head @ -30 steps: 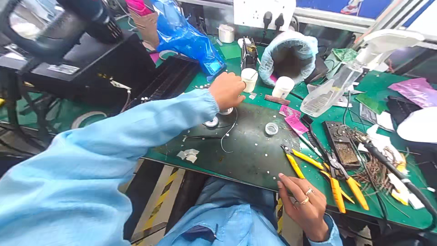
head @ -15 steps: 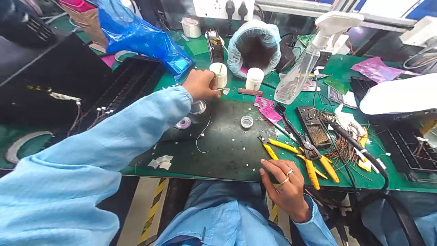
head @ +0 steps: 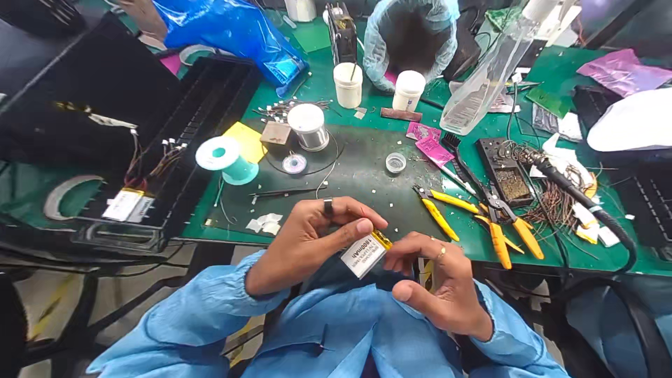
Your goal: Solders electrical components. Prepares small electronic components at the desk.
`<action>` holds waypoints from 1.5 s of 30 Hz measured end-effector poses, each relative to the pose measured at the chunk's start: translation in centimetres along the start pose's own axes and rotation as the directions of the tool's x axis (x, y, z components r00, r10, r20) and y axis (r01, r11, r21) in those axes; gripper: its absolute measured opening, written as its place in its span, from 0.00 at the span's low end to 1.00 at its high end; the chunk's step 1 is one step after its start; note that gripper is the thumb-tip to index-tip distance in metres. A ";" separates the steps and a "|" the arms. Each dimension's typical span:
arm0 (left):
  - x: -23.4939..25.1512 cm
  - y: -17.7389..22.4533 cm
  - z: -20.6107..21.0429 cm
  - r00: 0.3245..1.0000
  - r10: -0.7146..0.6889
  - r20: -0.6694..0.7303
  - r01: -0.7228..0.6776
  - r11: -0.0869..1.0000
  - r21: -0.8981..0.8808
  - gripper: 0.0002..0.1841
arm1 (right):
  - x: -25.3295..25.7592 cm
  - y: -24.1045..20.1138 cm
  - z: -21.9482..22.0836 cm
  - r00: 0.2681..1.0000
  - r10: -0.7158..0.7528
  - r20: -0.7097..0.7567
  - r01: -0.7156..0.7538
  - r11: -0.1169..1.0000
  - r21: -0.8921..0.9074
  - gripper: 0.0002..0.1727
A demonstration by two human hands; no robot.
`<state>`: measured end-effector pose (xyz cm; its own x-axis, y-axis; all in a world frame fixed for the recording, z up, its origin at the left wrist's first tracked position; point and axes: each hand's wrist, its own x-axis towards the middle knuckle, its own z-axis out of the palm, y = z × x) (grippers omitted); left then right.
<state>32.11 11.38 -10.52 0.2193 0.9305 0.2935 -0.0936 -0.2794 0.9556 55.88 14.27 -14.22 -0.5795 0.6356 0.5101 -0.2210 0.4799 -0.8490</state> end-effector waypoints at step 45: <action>-0.5 -2.9 1.0 0.976 -0.194 -0.101 0.174 0.969 -0.178 0.05 | 0.3 3.8 1.7 0.976 0.199 -0.087 -0.181 0.967 0.182 0.19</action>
<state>33.26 11.44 -13.44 0.1345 0.9860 0.0984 -0.2251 -0.0663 0.9721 53.53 15.29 -17.55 -0.5416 0.7686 0.3406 -0.2511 0.2387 -0.9380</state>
